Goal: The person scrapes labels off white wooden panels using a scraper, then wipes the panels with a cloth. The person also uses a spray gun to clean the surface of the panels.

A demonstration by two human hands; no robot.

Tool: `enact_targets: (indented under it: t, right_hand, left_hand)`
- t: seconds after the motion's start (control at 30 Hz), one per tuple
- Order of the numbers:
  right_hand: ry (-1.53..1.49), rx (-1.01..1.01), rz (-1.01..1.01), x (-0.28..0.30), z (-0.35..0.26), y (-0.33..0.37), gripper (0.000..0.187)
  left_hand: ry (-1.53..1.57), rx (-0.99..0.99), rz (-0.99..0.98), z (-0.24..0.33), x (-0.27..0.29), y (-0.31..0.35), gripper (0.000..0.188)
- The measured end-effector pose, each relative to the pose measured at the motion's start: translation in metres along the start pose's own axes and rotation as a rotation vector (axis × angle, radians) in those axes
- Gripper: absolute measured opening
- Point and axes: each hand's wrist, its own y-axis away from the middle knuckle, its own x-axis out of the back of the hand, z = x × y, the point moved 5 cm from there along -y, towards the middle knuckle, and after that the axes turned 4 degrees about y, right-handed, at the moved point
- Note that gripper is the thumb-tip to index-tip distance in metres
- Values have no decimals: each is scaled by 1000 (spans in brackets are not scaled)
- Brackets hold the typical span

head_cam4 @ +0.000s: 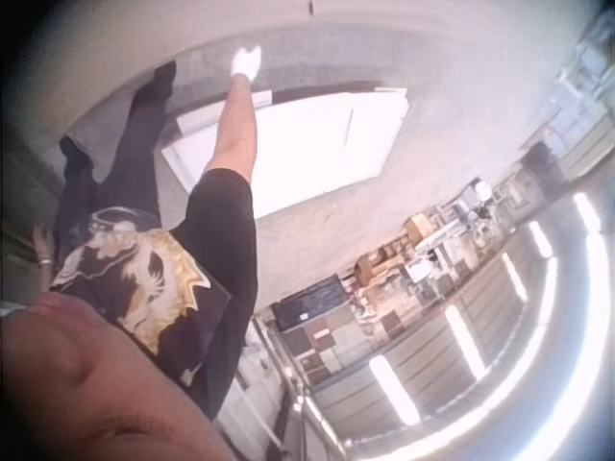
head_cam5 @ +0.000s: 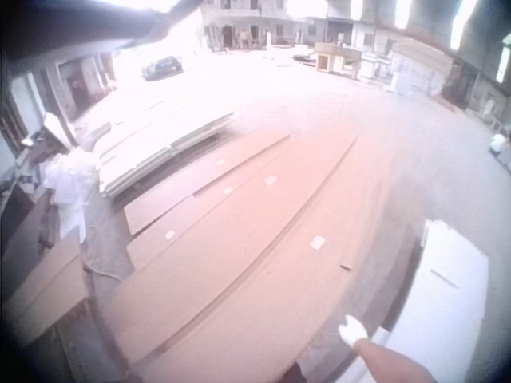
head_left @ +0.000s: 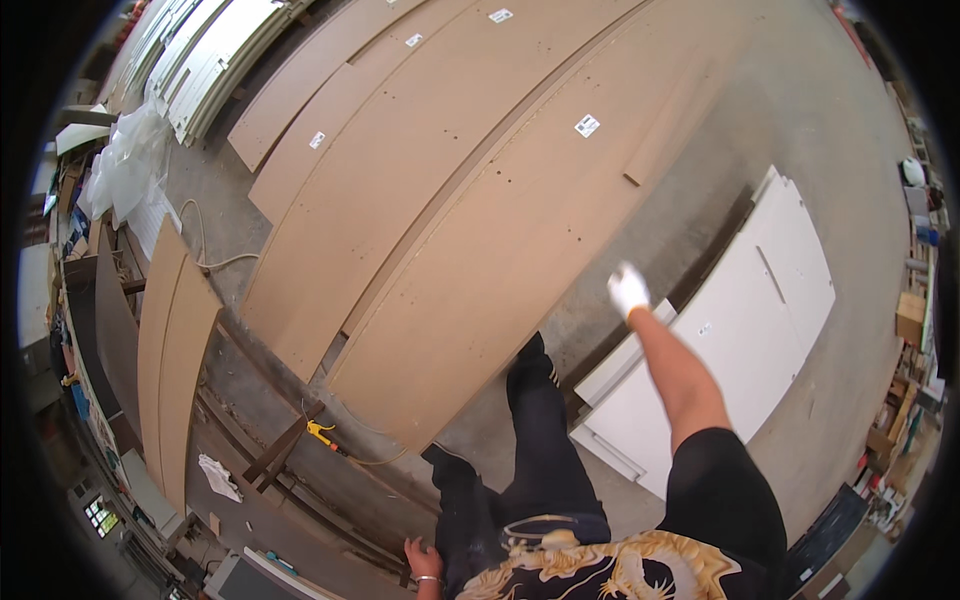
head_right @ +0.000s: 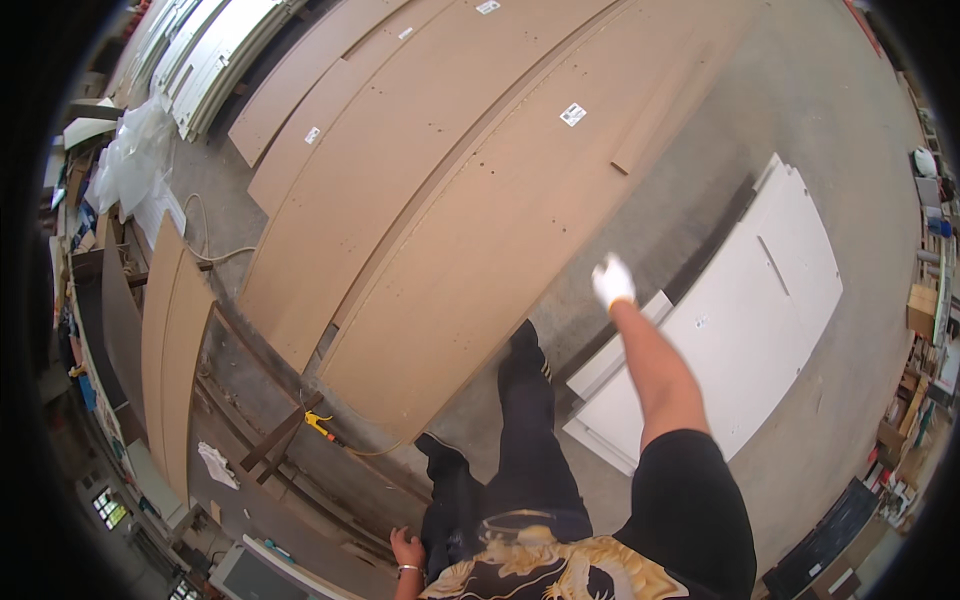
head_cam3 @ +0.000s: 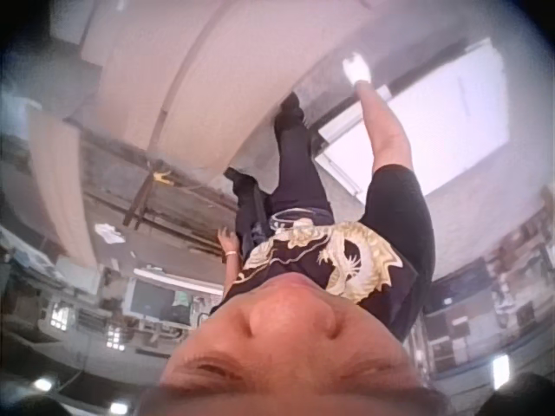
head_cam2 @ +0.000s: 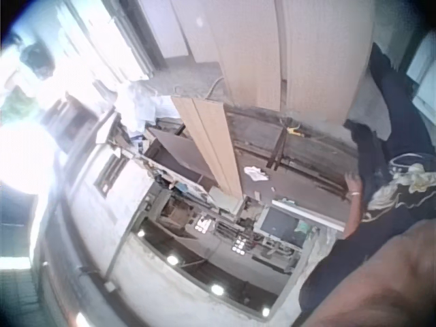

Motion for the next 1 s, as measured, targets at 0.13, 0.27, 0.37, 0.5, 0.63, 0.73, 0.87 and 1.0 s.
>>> enact_targets:
  t: [0.13,0.27,0.37,0.5,0.63,0.73,0.87,1.0]
  right_hand:
    - [-182,-131,313,99,-56,-150,85]
    - [-136,-365,279,120,-78,-210,84]
    - [-176,-353,272,107,-75,-217,78]
    - [-929,-158,-29,69,-69,-155,49]
    - [-1782,-43,-798,20,-91,10,44]
    - [-2090,-79,-1033,0,-112,101,51]
    - [-2012,-115,-787,5,-150,121,58]
    - [-1946,86,-796,41,-188,182,59]
  left_hand:
    - [-75,51,-114,58,-9,27,41]
    - [30,73,-140,123,-19,17,34]
    - [206,-40,-195,183,-24,4,33]
    - [439,-38,-314,255,-25,-11,33]
    - [518,-113,-329,311,-5,-18,37]
    - [587,-205,-290,331,21,-12,36]
    - [413,-401,-181,328,64,8,39]
    - [407,-595,-44,303,105,30,39]
